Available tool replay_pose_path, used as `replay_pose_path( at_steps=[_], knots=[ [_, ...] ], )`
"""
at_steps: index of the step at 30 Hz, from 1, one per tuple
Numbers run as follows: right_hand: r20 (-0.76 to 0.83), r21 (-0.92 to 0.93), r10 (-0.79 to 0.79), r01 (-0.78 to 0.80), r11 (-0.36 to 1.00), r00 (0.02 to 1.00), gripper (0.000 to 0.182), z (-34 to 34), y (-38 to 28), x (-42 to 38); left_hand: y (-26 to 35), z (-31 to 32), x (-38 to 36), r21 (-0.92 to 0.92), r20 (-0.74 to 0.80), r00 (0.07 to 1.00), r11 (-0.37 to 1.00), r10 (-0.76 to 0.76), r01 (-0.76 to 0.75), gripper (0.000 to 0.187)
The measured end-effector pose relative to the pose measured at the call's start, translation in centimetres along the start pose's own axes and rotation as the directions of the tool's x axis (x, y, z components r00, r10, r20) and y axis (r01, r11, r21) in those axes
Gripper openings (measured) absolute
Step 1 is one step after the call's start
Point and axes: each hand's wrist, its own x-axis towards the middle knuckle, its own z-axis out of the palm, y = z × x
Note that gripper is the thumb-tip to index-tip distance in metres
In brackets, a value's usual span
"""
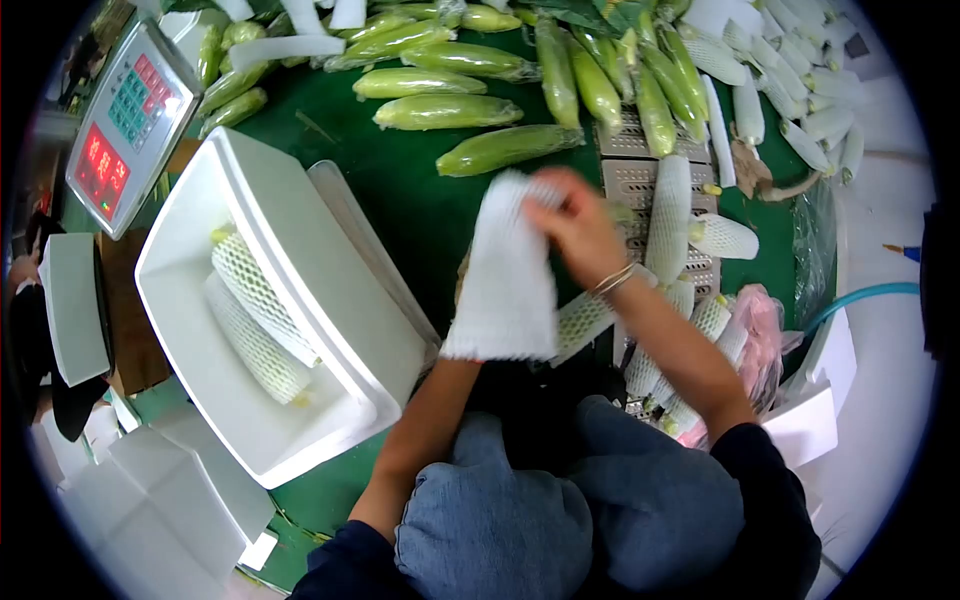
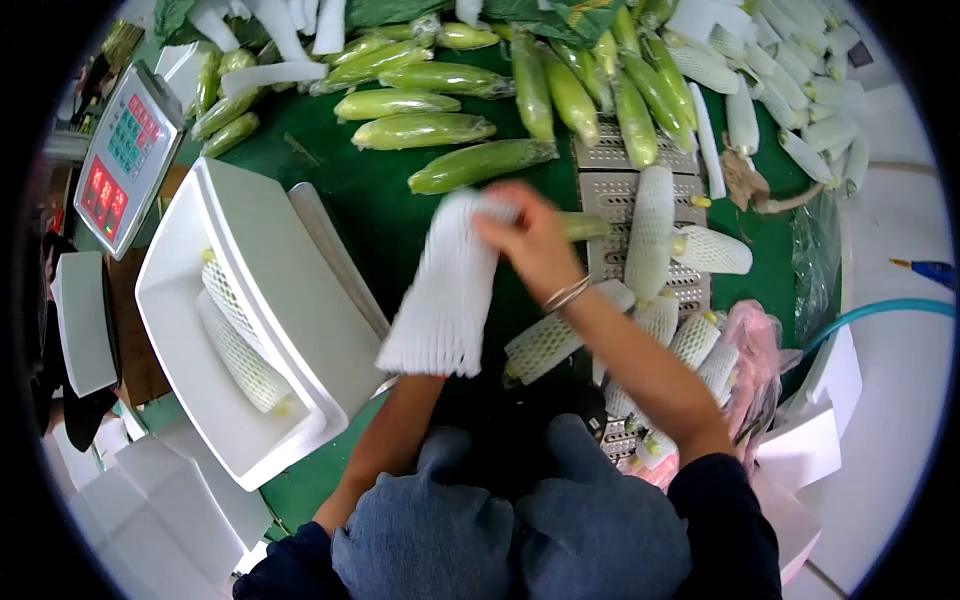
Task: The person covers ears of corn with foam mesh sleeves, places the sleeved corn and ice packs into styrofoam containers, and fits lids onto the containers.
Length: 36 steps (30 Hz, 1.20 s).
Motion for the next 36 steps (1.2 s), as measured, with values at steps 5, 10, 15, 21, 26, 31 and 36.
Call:
replay_pose_path(
  at_steps=[5,10,15,21,26,31,36],
  knots=[
    [-0.198,-0.456,-0.297,0.18,0.871,0.934,0.023,-2.6,9.3,-3.5,2.0,2.8,0.3,-0.213,0.037,0.956,0.932,-0.291,0.292,0.028],
    [-0.463,-0.275,-0.431,0.336,0.901,0.775,0.027,-2.9,10.1,-0.9,1.8,4.3,4.4,-0.407,0.052,0.978,0.889,-0.204,0.208,0.016],
    [-0.224,0.739,0.253,-0.005,0.674,0.941,0.018,-1.8,11.3,-2.2,0.3,2.3,6.8,0.65,-0.022,0.942,0.721,0.336,-0.242,0.036],
    [-0.476,-0.013,0.018,-0.027,1.0,0.879,0.039,-2.3,16.7,-2.3,1.3,0.9,4.7,0.947,-0.059,0.984,0.303,-0.165,0.108,0.046],
    [-0.415,-0.513,-0.307,0.058,0.856,0.856,0.029,-1.2,4.0,-6.5,5.5,4.9,-2.4,0.841,0.322,0.944,0.48,-0.075,-0.249,0.031],
    [-0.064,-0.553,-0.154,0.093,0.828,0.986,0.032,-5.3,-1.5,-0.1,5.7,6.2,-1.4,0.433,0.157,0.976,0.899,-0.151,0.069,0.033],
    [-0.106,-0.721,-0.101,-0.007,0.692,0.989,0.029,-10.3,7.3,9.9,-0.5,4.1,7.8,0.625,-0.104,0.985,0.761,-0.137,0.172,0.025]
  ],
)
